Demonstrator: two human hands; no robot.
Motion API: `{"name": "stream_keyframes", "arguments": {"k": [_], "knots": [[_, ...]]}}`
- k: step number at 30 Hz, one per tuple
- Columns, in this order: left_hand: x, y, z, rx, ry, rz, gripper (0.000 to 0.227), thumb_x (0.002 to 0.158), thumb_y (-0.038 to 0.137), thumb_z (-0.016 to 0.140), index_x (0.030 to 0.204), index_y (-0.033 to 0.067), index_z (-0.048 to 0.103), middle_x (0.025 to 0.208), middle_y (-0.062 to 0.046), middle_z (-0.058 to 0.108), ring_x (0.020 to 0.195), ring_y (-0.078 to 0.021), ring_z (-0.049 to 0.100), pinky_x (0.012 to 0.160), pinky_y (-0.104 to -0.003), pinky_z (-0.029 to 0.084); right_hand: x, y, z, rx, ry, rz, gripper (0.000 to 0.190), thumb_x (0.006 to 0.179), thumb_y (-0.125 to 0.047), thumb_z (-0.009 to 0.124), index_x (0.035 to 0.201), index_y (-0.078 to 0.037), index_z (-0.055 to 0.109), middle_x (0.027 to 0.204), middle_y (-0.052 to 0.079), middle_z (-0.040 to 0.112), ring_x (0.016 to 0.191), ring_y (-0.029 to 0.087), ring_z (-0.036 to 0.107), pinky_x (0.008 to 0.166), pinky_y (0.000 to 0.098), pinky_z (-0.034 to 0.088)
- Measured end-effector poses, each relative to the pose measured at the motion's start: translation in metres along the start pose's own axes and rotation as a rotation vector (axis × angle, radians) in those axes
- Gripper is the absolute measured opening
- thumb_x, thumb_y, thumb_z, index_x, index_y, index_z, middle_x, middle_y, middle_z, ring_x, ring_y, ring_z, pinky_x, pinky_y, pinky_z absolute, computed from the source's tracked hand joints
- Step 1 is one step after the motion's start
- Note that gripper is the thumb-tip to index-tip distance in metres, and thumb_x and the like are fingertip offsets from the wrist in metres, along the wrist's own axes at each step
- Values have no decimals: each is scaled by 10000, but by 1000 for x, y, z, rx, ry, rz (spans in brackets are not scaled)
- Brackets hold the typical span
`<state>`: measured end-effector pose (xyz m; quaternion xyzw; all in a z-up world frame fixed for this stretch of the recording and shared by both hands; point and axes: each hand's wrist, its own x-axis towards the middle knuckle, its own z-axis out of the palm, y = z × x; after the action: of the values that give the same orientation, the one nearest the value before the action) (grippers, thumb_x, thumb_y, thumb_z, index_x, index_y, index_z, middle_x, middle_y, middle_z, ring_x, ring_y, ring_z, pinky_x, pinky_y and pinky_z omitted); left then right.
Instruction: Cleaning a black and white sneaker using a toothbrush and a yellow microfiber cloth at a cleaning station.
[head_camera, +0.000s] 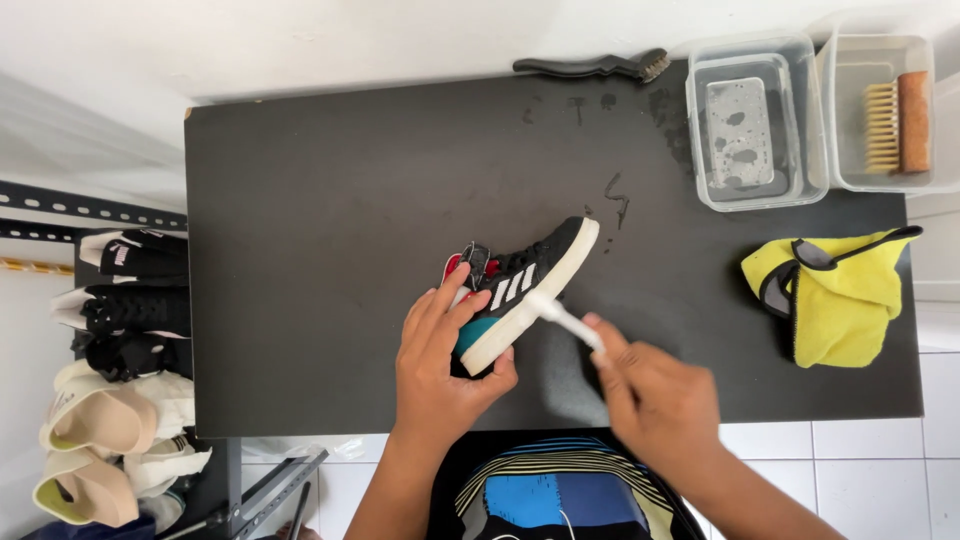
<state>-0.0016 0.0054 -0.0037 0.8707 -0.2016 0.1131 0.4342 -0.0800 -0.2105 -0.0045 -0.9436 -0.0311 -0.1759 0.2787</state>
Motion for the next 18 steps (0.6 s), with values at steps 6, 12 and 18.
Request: {"name": "stream_keyframes", "arguments": {"k": [6,12,18], "knots": [[-2,-4,1,6,16,8,563,763,163,786,1299,109,621,1506,-132,557,1270,-291,657,1174,-508,465,-5,-11,3,21,-59,-35,228,1004,-186,576,893,-95,754,900,-77,773,479,129,466,380,336,343],[-3,-6,-1,-10,16,18,551,795,167,810,1309,96,624,1518,-119,545,1311,-316,644,1181,-535,472,-21,-18,10,29,-124,-25,363,1027,-202,570,1368,-122,663,650,-67,501,499,103,405,408,306,329],[-2,-6,-2,-16,37,23,536,789,144,796,1295,89,625,1503,-122,558,1298,-291,663,1176,-534,480,-12,-22,5,-37,-59,-5,190,1021,-147,580,959,-60,738,1249,-19,746,583,137,554,466,291,432]]}}
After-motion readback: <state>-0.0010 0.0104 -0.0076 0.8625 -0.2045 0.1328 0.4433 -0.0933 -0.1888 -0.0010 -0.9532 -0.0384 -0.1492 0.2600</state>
